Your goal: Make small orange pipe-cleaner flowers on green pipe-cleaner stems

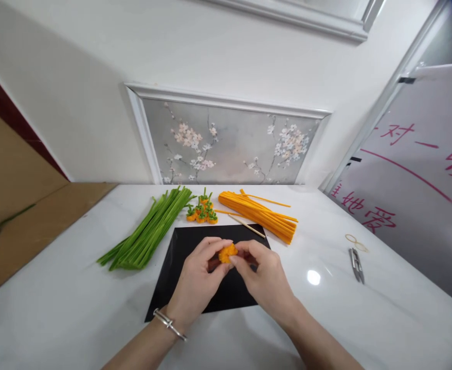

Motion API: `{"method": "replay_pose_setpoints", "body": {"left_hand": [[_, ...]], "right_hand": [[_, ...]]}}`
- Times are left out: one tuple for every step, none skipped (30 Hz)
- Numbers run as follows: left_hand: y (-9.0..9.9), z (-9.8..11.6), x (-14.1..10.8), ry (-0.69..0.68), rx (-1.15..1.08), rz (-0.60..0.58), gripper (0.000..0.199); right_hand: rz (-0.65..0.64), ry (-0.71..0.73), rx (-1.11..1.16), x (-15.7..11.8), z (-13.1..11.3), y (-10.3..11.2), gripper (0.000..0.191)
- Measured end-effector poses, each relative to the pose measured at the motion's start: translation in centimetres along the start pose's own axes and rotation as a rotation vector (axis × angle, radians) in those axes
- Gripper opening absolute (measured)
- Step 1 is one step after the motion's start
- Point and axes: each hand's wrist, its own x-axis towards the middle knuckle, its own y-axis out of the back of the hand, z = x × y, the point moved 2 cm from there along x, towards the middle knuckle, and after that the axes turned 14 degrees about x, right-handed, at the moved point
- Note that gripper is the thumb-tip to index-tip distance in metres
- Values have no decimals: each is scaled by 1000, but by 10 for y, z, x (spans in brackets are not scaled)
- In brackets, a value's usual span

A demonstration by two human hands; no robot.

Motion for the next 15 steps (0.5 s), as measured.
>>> {"method": "replay_pose_setpoints", "body": {"left_hand": [[0,-1,1,31,-63,-4,23],[1,-1,2,75,-145,-12,23],[1,-1,2,131,-238,-23,25],[2,-2,3,194,-340,-34,28],[3,-2,3,259,-445,-43,31],[3,-2,4,320,-549,-46,34],[4,-2,4,372,-645,-41,35],[4,-2,4,412,-730,-29,36],[4,-2,4,444,-798,-16,36],[3,-2,4,467,-843,-6,36],[3,-3,4,481,-867,5,35],[3,-4,4,484,-872,12,35],[3,-5,4,479,-858,8,34],[3,-5,5,462,-828,-9,33],[5,-6,5,437,-787,-36,35]], "right_hand": [[-7,25,-10,1,0,2,14],[-13,39,-3,2,1,4,16],[-20,45,13,4,2,8,19],[-23,42,33,6,3,11,23],[-30,37,48,8,5,14,26],[-41,27,60,9,6,16,30],[-65,9,68,10,7,17,31],[-101,-17,74,10,8,16,29],[-139,-48,77,10,9,14,23],[-173,-77,74,9,9,12,16],[-203,-98,65,9,8,9,16],[-226,-104,45,8,7,6,23],[-242,-89,15,7,6,3,29],[-247,-54,-25,6,4,2,32],[-248,-10,-76,6,3,1,32]]}}
